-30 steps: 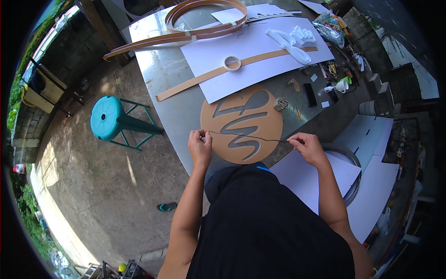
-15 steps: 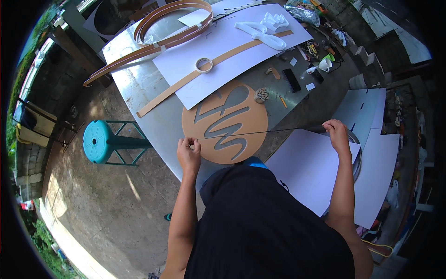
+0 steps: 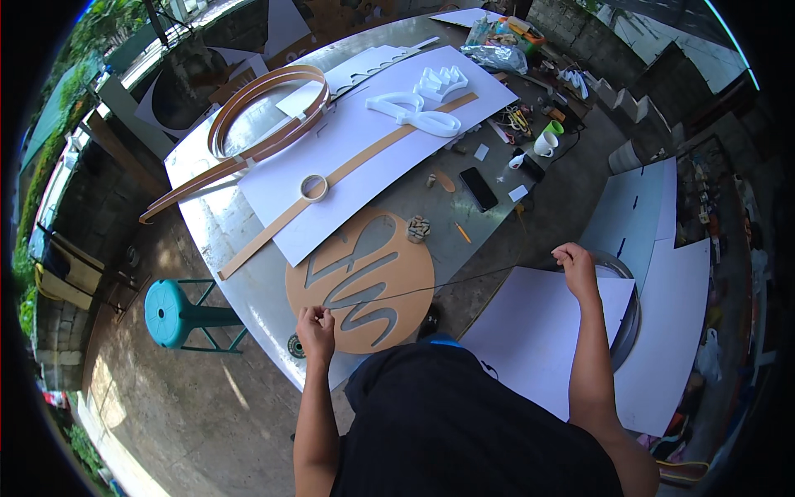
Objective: The recorder is assembling a neon-style sign by gluing white flexible LED strips onto a circular base and preparing long strips of wood.
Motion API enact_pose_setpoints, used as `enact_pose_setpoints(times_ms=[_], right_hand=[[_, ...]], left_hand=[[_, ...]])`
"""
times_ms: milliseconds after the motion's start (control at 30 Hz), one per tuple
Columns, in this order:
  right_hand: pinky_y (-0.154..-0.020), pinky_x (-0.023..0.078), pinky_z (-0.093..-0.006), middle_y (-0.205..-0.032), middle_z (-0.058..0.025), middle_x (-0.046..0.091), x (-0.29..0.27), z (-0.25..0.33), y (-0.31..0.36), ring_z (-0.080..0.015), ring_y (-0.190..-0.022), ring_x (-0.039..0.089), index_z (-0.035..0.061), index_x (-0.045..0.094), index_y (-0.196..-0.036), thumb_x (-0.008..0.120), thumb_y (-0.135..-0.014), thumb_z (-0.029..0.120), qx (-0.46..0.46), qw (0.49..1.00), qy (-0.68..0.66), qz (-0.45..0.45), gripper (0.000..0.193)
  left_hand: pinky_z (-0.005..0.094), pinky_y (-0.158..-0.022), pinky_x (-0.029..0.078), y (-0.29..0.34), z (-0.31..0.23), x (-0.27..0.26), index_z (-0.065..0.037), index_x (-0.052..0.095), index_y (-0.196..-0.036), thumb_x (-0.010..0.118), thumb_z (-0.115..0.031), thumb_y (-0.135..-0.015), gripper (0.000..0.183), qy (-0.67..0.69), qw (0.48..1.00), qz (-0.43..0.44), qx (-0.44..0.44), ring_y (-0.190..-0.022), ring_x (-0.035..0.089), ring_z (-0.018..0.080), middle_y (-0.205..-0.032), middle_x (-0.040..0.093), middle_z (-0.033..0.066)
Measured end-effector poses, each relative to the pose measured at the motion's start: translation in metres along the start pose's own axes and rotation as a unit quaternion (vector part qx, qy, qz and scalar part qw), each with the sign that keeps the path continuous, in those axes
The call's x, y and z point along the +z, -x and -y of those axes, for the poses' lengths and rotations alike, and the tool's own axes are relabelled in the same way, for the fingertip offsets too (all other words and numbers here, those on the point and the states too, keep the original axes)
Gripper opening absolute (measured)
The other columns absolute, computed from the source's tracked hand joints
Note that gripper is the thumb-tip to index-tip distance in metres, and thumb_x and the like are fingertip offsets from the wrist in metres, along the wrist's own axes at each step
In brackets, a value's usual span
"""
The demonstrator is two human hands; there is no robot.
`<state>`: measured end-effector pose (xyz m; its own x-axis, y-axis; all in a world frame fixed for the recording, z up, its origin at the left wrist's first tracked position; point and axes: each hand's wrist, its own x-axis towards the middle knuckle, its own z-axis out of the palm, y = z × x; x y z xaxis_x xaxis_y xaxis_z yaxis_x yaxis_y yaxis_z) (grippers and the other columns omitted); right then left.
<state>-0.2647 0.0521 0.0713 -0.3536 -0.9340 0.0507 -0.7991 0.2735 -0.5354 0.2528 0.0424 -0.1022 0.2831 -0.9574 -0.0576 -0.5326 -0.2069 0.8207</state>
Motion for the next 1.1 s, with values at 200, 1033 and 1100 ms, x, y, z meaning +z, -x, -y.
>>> enact_pose_setpoints(times_ms=[200,1033,1100], right_hand=[[-0.069,0.051,-0.0298,-0.077,-0.0085,0.069,0.006,-0.026,-0.043,-0.0143,-0.072,0.065,-0.0033,0.069,-0.094,0.064,-0.095,0.008,-0.004,0.995,-0.096,0.039,0.012],[-0.075,0.051,-0.0281,-0.081,-0.0075,0.069,0.027,0.103,-0.106,-0.0137,-0.08,0.067,-0.0016,0.063,-0.096,0.06,-0.1,0.01,-0.233,0.933,-0.007,0.274,0.013],[-0.075,0.051,-0.0278,-0.08,-0.0073,0.069,0.024,0.117,-0.109,-0.0134,-0.08,0.067,-0.0015,0.063,-0.096,0.061,-0.1,0.01,-0.231,0.934,-0.002,0.271,0.013]], left_hand=[[0.0329,-0.063,0.048,-0.002,-0.013,0.019,0.001,0.068,-0.092,0.07,-0.011,-0.09,0.012,0.02,0.997,-0.061,-0.034,-0.065,0.057,0.0183,-0.085,0.064,0.0104],[0.0574,-0.109,0.038,0.054,0.077,0.002,-0.016,0.047,-0.145,0.085,-0.036,-0.077,0.08,-0.177,0.941,-0.22,-0.187,-0.135,0.042,0.0383,-0.144,0.042,0.0161],[0.0547,-0.107,0.044,0.051,0.073,0.004,-0.017,0.043,-0.148,0.089,-0.028,-0.072,0.089,-0.217,0.938,-0.107,-0.247,-0.133,0.045,0.0388,-0.144,0.041,0.0157]])
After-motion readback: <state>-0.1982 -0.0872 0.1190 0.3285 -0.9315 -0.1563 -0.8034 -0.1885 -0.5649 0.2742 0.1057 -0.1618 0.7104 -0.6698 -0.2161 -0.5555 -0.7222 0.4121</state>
